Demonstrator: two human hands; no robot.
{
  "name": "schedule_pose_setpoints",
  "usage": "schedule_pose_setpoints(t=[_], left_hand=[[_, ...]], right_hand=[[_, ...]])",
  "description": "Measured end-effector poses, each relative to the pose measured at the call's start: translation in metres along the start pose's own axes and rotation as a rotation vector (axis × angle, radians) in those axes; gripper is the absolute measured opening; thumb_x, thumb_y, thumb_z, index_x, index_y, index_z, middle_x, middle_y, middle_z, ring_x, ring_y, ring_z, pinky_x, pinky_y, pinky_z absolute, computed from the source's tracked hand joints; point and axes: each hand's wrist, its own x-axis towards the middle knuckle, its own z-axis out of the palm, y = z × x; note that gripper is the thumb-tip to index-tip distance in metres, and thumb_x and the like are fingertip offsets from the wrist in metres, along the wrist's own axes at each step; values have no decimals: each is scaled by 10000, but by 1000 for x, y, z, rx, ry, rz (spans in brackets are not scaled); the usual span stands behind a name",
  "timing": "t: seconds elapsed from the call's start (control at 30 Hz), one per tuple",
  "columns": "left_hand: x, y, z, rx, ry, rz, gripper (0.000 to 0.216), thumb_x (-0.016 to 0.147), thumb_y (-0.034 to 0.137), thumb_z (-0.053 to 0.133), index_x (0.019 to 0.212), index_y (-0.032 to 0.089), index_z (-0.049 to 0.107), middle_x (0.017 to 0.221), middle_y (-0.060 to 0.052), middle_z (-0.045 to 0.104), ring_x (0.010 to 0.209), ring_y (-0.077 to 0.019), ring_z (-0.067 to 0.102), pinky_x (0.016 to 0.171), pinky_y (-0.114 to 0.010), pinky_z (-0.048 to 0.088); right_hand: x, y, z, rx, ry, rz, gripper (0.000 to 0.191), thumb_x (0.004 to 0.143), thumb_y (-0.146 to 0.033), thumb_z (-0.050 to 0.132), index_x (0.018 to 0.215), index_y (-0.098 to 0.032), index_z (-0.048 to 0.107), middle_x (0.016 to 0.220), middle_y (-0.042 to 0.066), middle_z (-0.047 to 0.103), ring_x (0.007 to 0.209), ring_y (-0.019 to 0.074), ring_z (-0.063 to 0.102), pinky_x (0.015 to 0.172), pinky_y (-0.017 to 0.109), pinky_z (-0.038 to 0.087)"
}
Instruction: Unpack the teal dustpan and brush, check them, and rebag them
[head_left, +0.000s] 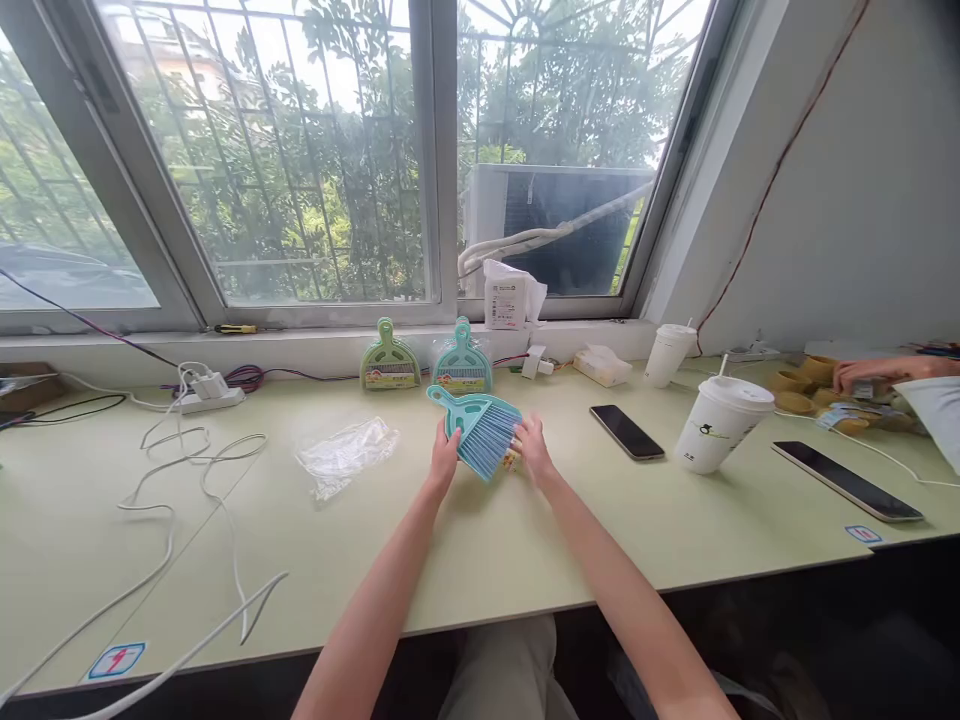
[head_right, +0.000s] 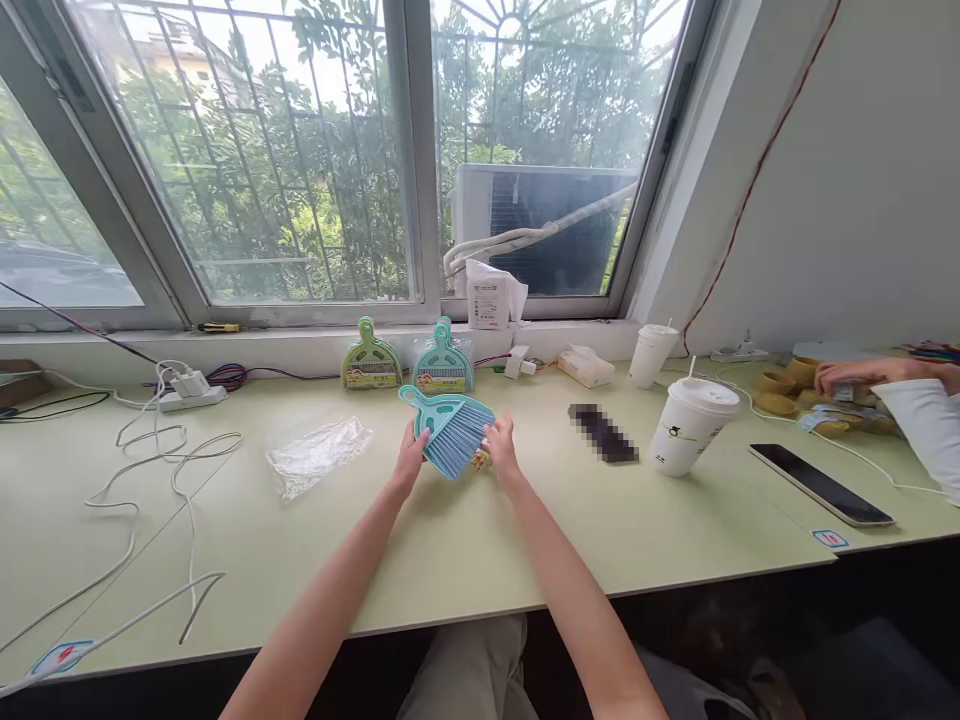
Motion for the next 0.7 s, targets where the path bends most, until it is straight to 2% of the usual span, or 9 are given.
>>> schedule_pose_setpoints(t=[0.07, 0.1, 0.13, 0.2, 0.23, 0.3, 0.37, 0.53, 0.7], left_hand=[[-8, 2, 2, 104, 120, 140, 462, 909, 375, 410, 1327, 184, 461, 1251, -119, 574, 1140, -258, 543, 951, -378, 435], [-13, 4, 3, 151, 143, 224, 451, 908, 377, 418, 1312, 192, 490, 1260, -109, 575, 1166, -258, 526, 983, -370, 407], [-20, 8, 5, 186, 128, 301, 452, 898, 378, 446, 1310, 204, 505, 1279, -98, 569, 1188, -260, 513, 1000, -360, 391], [-31, 13, 11, 226, 41, 401, 487, 861, 367, 521, 1326, 223, 507, 1321, -86, 545, 1207, -266, 502, 987, -333, 401], [-36, 15, 13, 239, -7, 420, 506, 842, 356, 552, 1328, 221, 510, 1330, -89, 538, 1205, -269, 503, 965, -317, 417], [-42, 17, 16, 267, -74, 423, 505, 815, 323, 589, 1304, 207, 540, 1310, -103, 550, 1184, -274, 519, 916, -286, 445], [-43, 17, 17, 290, -81, 435, 470, 808, 285, 595, 1269, 195, 574, 1273, -110, 572, 1168, -273, 528, 889, -264, 452], [-39, 19, 22, 421, 77, 531, 417, 860, 254, 533, 1269, 196, 583, 1181, -110, 607, 1097, -254, 557, 837, -238, 437], [-28, 23, 22, 791, 161, 501, 423, 907, 221, 434, 1321, 217, 520, 1186, -95, 606, 896, -205, 617, 714, -244, 430]], right_hand=[[-4, -6, 0, -259, 156, -270, 424, 857, -258, 440, 1280, -270, 450, 1321, 74, 511, 1210, 208, 483, 1014, 437, 401], [-7, -9, 0, -390, 149, -414, 399, 869, -250, 428, 1264, -266, 482, 1340, 76, 500, 1252, 219, 434, 1057, 449, 340], [-11, -12, 2, -506, 73, -524, 358, 878, -253, 434, 1222, -264, 530, 1327, 75, 517, 1259, 232, 418, 1076, 456, 299], [-20, -17, 7, -641, -111, -637, 298, 866, -264, 502, 1152, -266, 588, 1270, 69, 567, 1215, 245, 445, 1067, 436, 295], [-23, -19, 10, -651, -128, -662, 319, 846, -271, 542, 1162, -254, 580, 1261, 76, 569, 1193, 252, 454, 1045, 425, 319], [-27, -22, 14, -629, -66, -677, 323, 820, -287, 581, 1138, -234, 582, 1215, 82, 580, 1147, 255, 473, 1007, 412, 353], [-28, -26, 15, -604, 9, -674, 252, 805, -315, 596, 1039, -223, 614, 1127, 78, 597, 1087, 250, 497, 976, 397, 375], [-22, -43, 1, -620, 66, -704, 167, 773, -384, 610, 809, -221, 621, 917, 58, 587, 976, 228, 524, 905, 345, 413], [-27, -55, -5, -693, 62, -771, 143, 736, -352, 592, 756, -213, 568, 839, 35, 555, 869, 201, 526, 769, 303, 434]])
